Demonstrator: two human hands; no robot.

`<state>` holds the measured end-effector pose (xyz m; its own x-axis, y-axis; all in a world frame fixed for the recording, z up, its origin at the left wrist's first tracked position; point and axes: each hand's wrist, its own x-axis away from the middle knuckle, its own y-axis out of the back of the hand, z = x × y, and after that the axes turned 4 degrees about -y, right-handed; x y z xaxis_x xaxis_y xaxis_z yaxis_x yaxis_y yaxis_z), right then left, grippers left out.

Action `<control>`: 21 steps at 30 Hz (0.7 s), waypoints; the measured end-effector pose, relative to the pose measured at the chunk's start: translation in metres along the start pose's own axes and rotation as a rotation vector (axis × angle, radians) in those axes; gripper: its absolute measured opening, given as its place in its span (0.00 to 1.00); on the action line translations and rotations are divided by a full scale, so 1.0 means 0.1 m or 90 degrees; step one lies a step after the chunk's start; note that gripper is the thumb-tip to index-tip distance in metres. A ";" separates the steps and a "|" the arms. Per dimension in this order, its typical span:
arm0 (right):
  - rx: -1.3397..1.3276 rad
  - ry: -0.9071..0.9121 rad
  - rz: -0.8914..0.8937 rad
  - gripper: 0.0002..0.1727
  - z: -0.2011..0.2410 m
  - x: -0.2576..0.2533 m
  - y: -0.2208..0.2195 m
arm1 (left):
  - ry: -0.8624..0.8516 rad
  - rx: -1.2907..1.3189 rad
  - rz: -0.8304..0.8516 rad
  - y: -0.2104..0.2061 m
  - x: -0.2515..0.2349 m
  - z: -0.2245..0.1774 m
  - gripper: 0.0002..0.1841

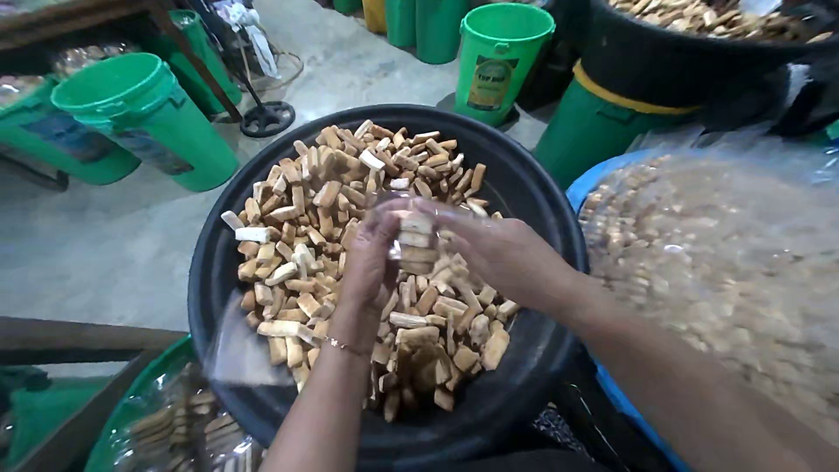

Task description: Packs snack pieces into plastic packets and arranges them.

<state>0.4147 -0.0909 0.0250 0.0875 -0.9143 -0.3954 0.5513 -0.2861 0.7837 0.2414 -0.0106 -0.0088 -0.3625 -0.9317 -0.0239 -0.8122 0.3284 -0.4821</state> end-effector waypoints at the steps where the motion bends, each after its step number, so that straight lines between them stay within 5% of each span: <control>1: -0.081 -0.018 -0.034 0.26 -0.03 -0.05 -0.04 | -0.027 0.009 -0.029 0.07 -0.04 -0.05 0.15; 4: -0.139 -0.090 -0.028 0.18 -0.20 -0.23 -0.26 | -0.092 0.081 -0.172 0.21 -0.15 -0.18 0.18; 8: 0.086 -0.140 0.438 0.27 -0.22 -0.46 -0.84 | -0.104 0.062 -0.201 0.21 -0.18 -0.14 0.17; 12: 0.144 -0.064 0.555 0.22 -0.18 -0.54 -1.08 | -0.046 0.042 -0.209 0.18 -0.20 -0.05 0.16; 14: 0.092 -0.068 0.458 0.22 -0.23 -0.50 -0.95 | -0.006 0.082 -0.232 0.16 -0.22 -0.07 0.16; 19: -0.220 -0.111 -0.194 0.17 -0.27 -0.20 -0.18 | -0.006 0.148 -0.207 0.09 -0.22 -0.10 0.18; 21: -0.390 -0.045 -0.335 0.13 -0.25 -0.07 -0.01 | -0.017 0.158 -0.157 0.03 -0.17 -0.08 0.19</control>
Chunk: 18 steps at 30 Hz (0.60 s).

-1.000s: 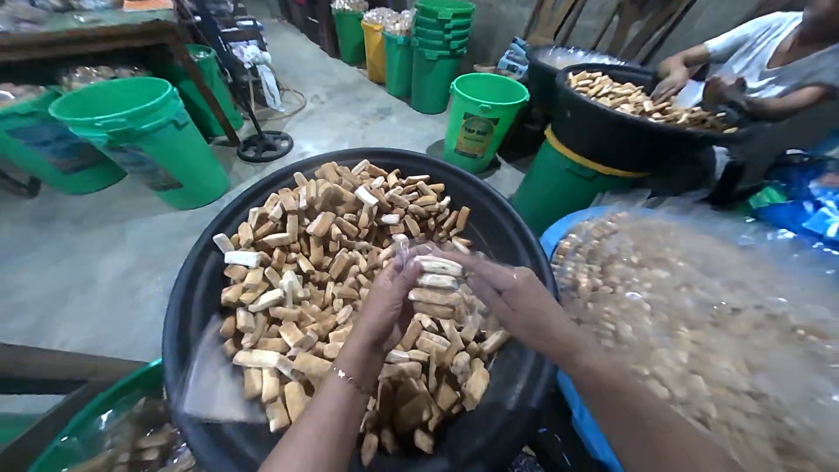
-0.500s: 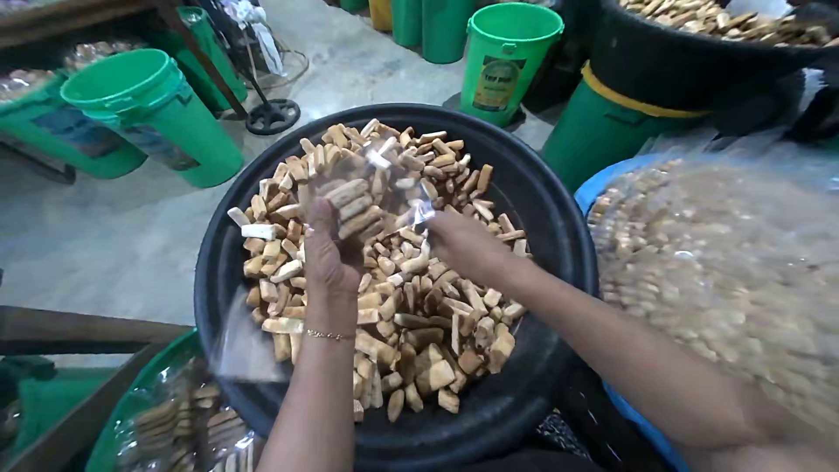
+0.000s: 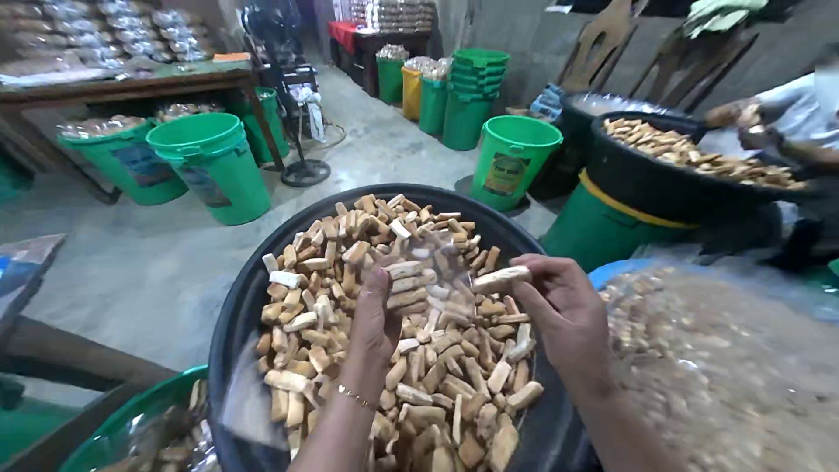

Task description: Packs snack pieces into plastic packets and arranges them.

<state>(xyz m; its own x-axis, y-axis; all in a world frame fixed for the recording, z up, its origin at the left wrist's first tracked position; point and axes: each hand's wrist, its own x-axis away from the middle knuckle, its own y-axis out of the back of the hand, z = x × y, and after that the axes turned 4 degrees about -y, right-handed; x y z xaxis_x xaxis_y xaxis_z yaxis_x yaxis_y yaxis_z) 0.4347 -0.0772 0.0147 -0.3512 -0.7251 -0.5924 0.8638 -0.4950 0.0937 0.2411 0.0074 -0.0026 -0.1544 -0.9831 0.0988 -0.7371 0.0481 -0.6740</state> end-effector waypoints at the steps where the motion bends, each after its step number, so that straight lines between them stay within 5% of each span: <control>1: -0.032 0.034 -0.022 0.12 0.04 0.03 0.03 | -0.004 -0.001 0.028 -0.02 0.04 0.03 0.20; 6: 0.130 0.283 -0.071 0.08 -0.11 0.00 -0.14 | -0.012 -0.026 0.203 -0.06 0.27 0.16 0.20; 8: 0.181 0.326 -0.018 0.08 -0.16 0.00 -0.16 | -0.027 -0.051 0.248 -0.08 0.35 0.16 0.30; 10: 0.213 0.258 0.084 0.12 -0.10 0.05 -0.08 | -0.037 -0.099 0.328 -0.07 0.38 0.13 0.48; 14: 0.198 0.039 0.263 0.19 0.13 0.13 0.20 | -0.007 -0.196 0.361 -0.12 0.40 0.08 0.43; 18: 0.204 0.037 0.273 0.22 0.22 0.21 0.36 | -0.004 -0.209 0.394 -0.10 0.39 0.10 0.48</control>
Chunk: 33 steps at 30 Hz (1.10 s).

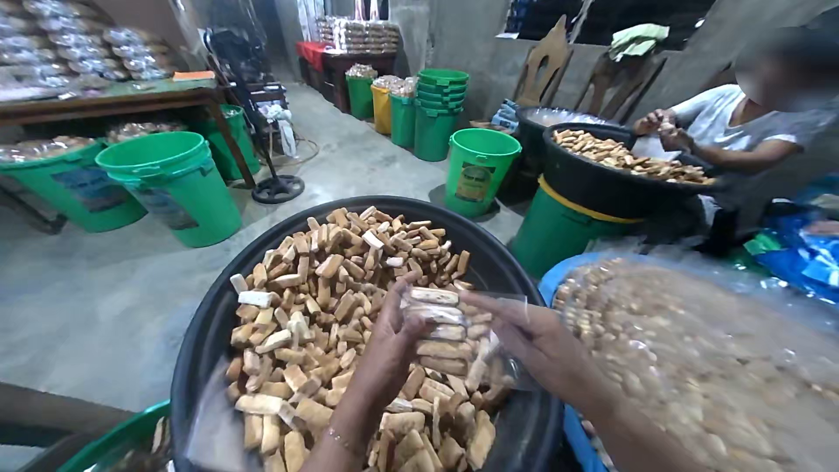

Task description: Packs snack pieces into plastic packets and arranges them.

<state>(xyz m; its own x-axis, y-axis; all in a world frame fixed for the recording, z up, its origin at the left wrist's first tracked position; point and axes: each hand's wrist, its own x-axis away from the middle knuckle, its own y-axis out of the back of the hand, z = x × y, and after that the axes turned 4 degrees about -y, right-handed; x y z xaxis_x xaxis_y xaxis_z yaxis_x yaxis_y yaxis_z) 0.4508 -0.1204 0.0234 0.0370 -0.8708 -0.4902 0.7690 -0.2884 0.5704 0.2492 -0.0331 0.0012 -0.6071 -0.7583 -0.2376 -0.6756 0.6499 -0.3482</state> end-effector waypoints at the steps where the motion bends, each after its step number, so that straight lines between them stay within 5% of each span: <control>1: 0.021 -0.008 0.023 0.23 0.02 0.02 0.00 | 0.015 0.004 0.028 0.01 0.02 -0.01 0.51; 11: -0.201 -0.235 0.313 0.13 0.17 0.09 0.04 | 0.106 -0.055 -0.066 0.02 -0.02 -0.07 0.34; 17: -0.069 -0.224 0.270 0.14 0.24 0.18 0.10 | 0.119 -0.099 0.071 0.02 0.01 -0.03 0.46; 22: -0.025 -0.186 0.267 0.15 0.17 0.29 0.04 | 0.101 -0.155 0.013 -0.08 -0.01 0.08 0.36; 28: -0.061 -0.285 0.319 0.17 0.37 0.31 -0.06 | 0.109 -0.322 -0.091 -0.19 0.12 0.14 0.27; 33: -0.236 -0.180 0.147 0.16 0.11 0.59 -0.03 | 0.042 -0.283 -0.138 -0.07 0.05 0.22 0.12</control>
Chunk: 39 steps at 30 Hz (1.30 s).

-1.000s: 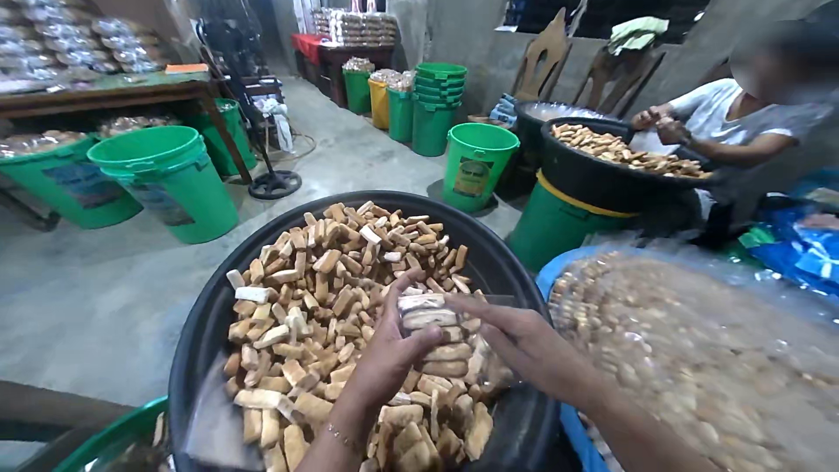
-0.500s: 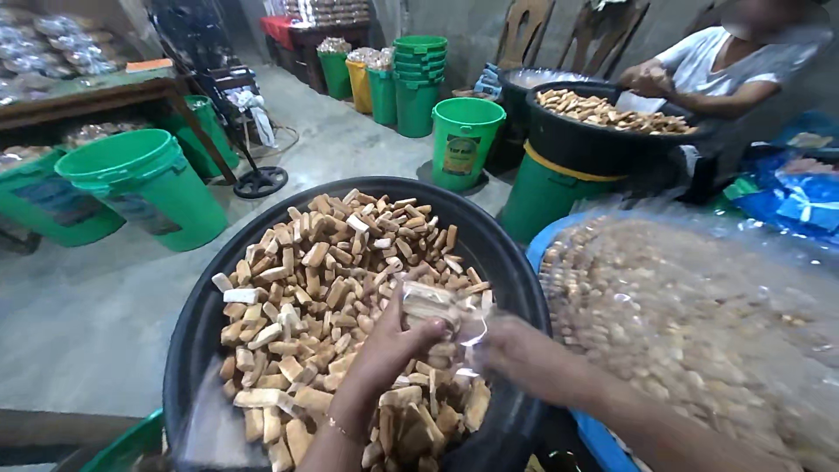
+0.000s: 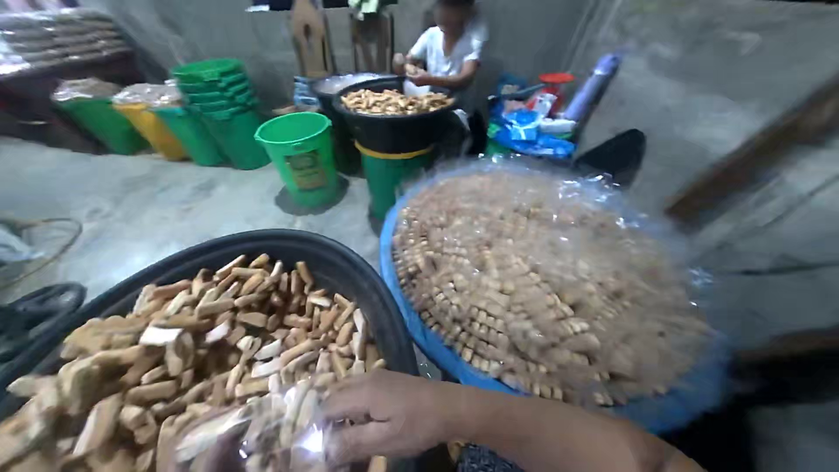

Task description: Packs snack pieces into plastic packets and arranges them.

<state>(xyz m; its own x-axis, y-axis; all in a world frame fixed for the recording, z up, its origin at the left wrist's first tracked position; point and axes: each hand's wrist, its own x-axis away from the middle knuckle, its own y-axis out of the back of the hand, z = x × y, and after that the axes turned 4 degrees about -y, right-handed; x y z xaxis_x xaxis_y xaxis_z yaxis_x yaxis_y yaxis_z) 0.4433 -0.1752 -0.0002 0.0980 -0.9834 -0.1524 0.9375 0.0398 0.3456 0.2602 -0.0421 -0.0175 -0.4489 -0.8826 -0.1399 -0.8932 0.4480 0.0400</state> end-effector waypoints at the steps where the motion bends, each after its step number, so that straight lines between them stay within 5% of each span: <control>1: -0.022 0.001 -0.015 0.18 -0.01 0.06 0.02 | 0.020 0.019 -0.007 -0.02 0.01 -0.02 0.09; 7: -0.014 -0.036 -0.257 0.13 -0.05 0.26 -0.08 | 0.052 0.088 0.132 -0.52 0.30 -0.05 0.07; 12: -0.043 0.119 -0.447 0.14 -0.19 0.56 0.57 | 0.004 0.132 0.260 -0.77 -0.07 -0.19 0.15; 16: 0.041 0.144 -0.801 0.08 -0.18 1.13 1.25 | -0.084 -0.104 0.303 -1.11 -0.59 -0.19 0.12; 19: 0.069 0.149 -0.888 0.08 -0.19 1.54 1.48 | -0.122 -0.457 0.455 -1.59 -1.00 -0.17 0.17; 25: 0.124 0.068 -0.847 0.07 -0.20 1.86 1.70 | -0.165 -0.959 0.634 -2.71 -1.40 0.28 0.16; 32: 0.184 -0.127 -0.805 0.04 -0.24 1.81 2.02 | 0.067 -0.697 0.536 -3.30 -0.94 0.62 0.34; 35: 0.120 -0.309 -0.648 0.11 -0.26 1.19 2.17 | 0.102 -0.688 0.528 -3.57 -0.69 0.63 0.39; 39: 0.117 -0.534 -0.305 0.16 -0.66 0.06 2.29 | 0.107 -0.692 0.589 -3.72 -0.56 0.48 0.31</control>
<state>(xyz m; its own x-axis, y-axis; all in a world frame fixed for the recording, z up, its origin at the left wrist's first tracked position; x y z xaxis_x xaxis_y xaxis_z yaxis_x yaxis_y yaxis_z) 0.6805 -0.1606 0.0165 -0.6140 -0.6984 0.3678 0.7428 -0.3536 0.5686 0.6189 -0.1527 -0.0722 -0.7985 -0.3800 0.4668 0.1726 0.5983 0.7824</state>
